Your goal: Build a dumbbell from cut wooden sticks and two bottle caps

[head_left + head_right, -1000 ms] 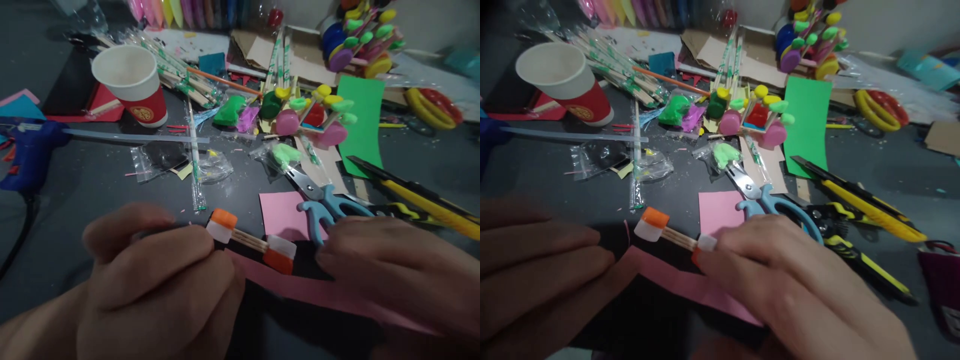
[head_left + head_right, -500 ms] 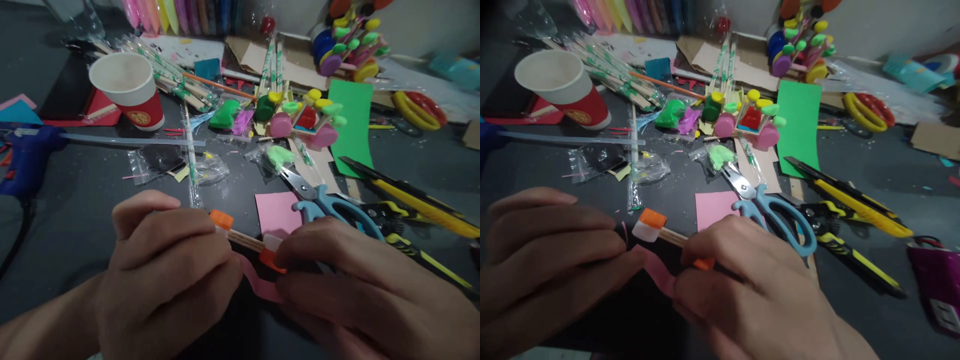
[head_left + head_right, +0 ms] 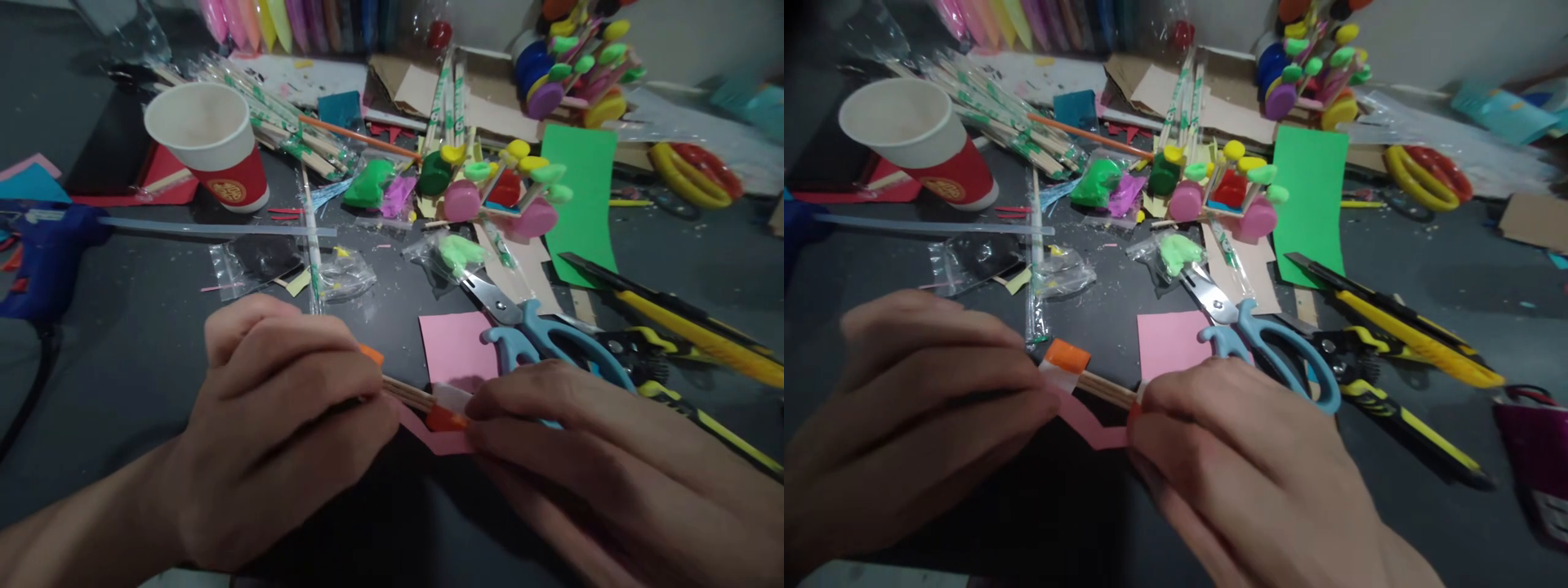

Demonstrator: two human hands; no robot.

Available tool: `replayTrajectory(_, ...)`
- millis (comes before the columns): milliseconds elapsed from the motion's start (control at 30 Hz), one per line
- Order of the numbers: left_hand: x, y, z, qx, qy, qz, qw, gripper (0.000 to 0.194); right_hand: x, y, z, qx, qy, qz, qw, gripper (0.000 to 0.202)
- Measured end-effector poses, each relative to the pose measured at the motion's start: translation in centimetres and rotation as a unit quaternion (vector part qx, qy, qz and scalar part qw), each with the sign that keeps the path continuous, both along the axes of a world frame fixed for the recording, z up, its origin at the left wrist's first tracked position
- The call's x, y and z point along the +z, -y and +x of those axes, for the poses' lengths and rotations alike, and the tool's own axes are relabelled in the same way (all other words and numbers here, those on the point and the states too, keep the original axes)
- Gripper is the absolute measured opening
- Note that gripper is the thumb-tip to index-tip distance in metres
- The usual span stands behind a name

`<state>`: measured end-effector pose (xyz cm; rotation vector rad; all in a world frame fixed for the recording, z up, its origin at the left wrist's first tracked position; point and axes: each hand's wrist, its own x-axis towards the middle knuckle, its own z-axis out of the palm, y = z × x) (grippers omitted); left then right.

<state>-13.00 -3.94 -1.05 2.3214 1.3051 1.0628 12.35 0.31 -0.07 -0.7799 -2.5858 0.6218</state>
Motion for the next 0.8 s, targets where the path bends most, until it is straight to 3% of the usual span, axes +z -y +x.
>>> replayTrajectory(33, -0.2, -0.4, -0.2, -0.023, -0.013, 0.026, 0.999, 0.015, 0.1, 0.1, 0.0, -0.009, -0.001, -0.028, 1.0, 0.016)
replayTrajectory(100, -0.4, -1.0, -0.4, -0.055, -0.008, 0.006, 0.998, 0.009, 0.2, 0.2, -0.1, -0.025, -0.008, -0.062, 0.998, 0.014)
replayTrajectory(300, 0.3, -0.9, -0.1, -0.102, 0.102, -0.157, 0.977, 0.011, 0.2, 0.7, -0.7, -0.025, -0.049, -0.146, 0.988, 0.014)
replayTrajectory(433, 0.8, -0.5, -0.5, -0.046, 0.139, -0.221, 0.964, 0.016, 0.9, 0.4, -0.8, -0.025, -0.046, -0.213, 0.976, 0.013)
replayTrajectory(500, 0.9, -0.4, -0.8, -0.021, 0.145, -0.24, 0.96, 0.018, 1.1, 0.3, -0.9, -0.06, -0.033, -0.203, 0.977, 0.012)
replayTrajectory(567, 1.0, -0.5, -1.0, -0.035, 0.151, -0.273, 0.949, 0.019, 1.3, 0.3, -1.3, -0.084, -0.027, -0.18, 0.98, 0.016)
replayTrajectory(700, 1.1, -0.5, -0.9, -0.109, 0.178, -0.333, 0.92, 0.021, 1.9, 0.1, -3.2, -0.015, -0.054, -0.231, 0.971, 0.008)
replayTrajectory(800, 1.0, -0.1, -0.8, -0.091, 0.232, -0.333, 0.909, 0.023, 2.5, -0.2, -4.6, -0.013, -0.091, -0.307, 0.947, 0.014)
